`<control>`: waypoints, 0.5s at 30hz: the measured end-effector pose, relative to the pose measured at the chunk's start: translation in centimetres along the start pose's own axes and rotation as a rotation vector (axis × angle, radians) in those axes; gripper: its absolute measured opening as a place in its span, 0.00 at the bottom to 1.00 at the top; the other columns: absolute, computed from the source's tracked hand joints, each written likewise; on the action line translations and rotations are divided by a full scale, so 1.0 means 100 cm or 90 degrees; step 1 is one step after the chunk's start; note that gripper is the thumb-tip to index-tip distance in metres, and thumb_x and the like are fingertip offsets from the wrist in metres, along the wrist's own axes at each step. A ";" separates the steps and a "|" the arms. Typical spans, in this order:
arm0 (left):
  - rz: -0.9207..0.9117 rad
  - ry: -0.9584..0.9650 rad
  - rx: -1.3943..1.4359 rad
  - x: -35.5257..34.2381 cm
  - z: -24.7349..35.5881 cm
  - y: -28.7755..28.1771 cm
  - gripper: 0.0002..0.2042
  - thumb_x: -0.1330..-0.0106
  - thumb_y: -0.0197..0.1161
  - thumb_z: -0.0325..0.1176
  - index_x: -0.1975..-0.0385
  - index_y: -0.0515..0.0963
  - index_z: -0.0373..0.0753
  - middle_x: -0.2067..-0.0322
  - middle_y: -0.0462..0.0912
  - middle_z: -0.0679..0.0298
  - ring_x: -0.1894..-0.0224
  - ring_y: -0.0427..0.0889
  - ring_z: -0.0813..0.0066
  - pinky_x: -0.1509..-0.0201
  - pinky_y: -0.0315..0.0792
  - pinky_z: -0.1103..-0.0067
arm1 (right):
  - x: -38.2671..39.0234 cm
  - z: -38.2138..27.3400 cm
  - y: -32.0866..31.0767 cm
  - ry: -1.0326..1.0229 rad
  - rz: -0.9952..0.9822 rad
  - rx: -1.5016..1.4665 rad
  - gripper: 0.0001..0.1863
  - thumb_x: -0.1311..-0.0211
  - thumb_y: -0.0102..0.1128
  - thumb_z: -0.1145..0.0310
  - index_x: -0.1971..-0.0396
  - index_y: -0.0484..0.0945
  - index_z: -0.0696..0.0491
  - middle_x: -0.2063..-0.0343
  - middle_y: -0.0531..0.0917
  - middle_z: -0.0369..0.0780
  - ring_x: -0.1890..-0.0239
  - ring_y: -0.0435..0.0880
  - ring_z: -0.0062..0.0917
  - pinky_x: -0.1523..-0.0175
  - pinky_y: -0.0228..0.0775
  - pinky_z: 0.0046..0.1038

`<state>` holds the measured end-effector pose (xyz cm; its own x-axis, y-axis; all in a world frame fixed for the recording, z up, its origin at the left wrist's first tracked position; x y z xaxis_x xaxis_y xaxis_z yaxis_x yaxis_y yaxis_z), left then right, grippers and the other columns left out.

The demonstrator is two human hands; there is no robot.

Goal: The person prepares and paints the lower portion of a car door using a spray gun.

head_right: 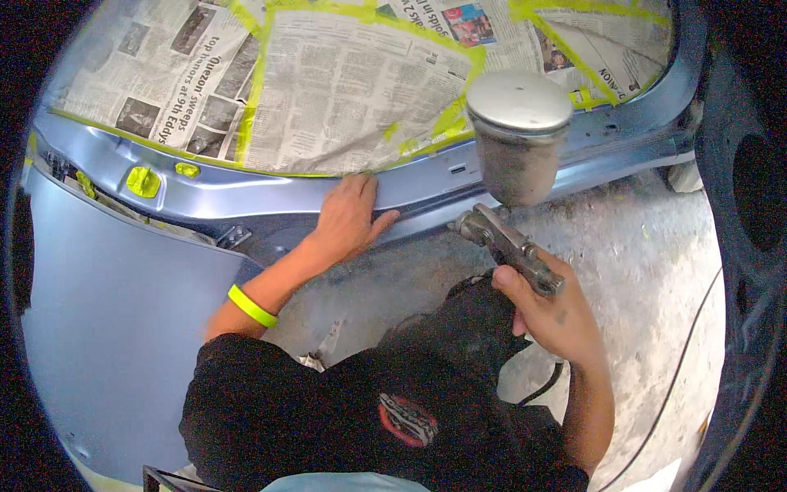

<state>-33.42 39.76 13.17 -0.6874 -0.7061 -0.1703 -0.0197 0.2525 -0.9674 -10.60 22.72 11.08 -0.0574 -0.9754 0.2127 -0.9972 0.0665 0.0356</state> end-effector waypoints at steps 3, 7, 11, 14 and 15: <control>0.011 0.013 0.062 -0.005 -0.003 0.009 0.34 0.39 0.68 0.48 0.42 0.69 0.26 0.48 0.75 0.45 0.44 0.74 0.47 0.40 0.71 0.62 | -0.003 0.009 -0.007 -0.008 -0.006 0.005 0.21 0.31 0.63 0.52 0.62 0.79 0.59 0.82 0.77 0.32 0.86 0.75 0.15 0.80 0.65 0.19; 0.026 0.042 0.111 -0.015 0.017 0.009 0.35 0.40 0.69 0.46 0.40 0.68 0.26 0.43 0.73 0.45 0.40 0.72 0.47 0.37 0.69 0.61 | -0.005 0.003 -0.015 -0.022 0.017 0.006 0.22 0.32 0.63 0.51 0.63 0.79 0.59 0.82 0.77 0.33 0.87 0.75 0.15 0.80 0.66 0.20; 0.068 0.156 0.029 -0.004 0.024 0.012 0.37 0.40 0.69 0.45 0.36 0.65 0.29 0.37 0.69 0.45 0.35 0.69 0.49 0.31 0.65 0.61 | -0.016 0.003 0.002 -0.011 -0.012 -0.007 0.22 0.32 0.63 0.51 0.65 0.79 0.59 0.82 0.78 0.33 0.86 0.76 0.15 0.81 0.66 0.20; -0.017 0.110 -0.002 0.014 -0.005 0.007 0.38 0.40 0.68 0.45 0.33 0.62 0.31 0.32 0.65 0.48 0.31 0.65 0.50 0.27 0.60 0.60 | -0.021 0.005 0.012 -0.009 -0.045 0.004 0.21 0.32 0.63 0.52 0.65 0.79 0.59 0.82 0.78 0.34 0.87 0.76 0.15 0.81 0.66 0.20; -0.051 0.095 -0.046 0.024 -0.017 0.000 0.39 0.40 0.68 0.46 0.32 0.62 0.32 0.32 0.65 0.49 0.31 0.64 0.51 0.27 0.60 0.60 | -0.023 0.006 0.015 -0.014 -0.067 0.016 0.20 0.31 0.63 0.53 0.64 0.79 0.59 0.82 0.78 0.34 0.87 0.76 0.16 0.81 0.66 0.20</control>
<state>-36.34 39.18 13.08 -0.7816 -0.6211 -0.0580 -0.1273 0.2498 -0.9599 -12.01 24.91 10.11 0.0462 -0.9811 0.1880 -0.9986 -0.0409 0.0321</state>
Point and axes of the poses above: each hand's wrist, its own x-axis away from the middle knuckle, its own y-axis out of the palm, z = x × y, the point moved 9 cm from there along -x, towards the middle knuckle
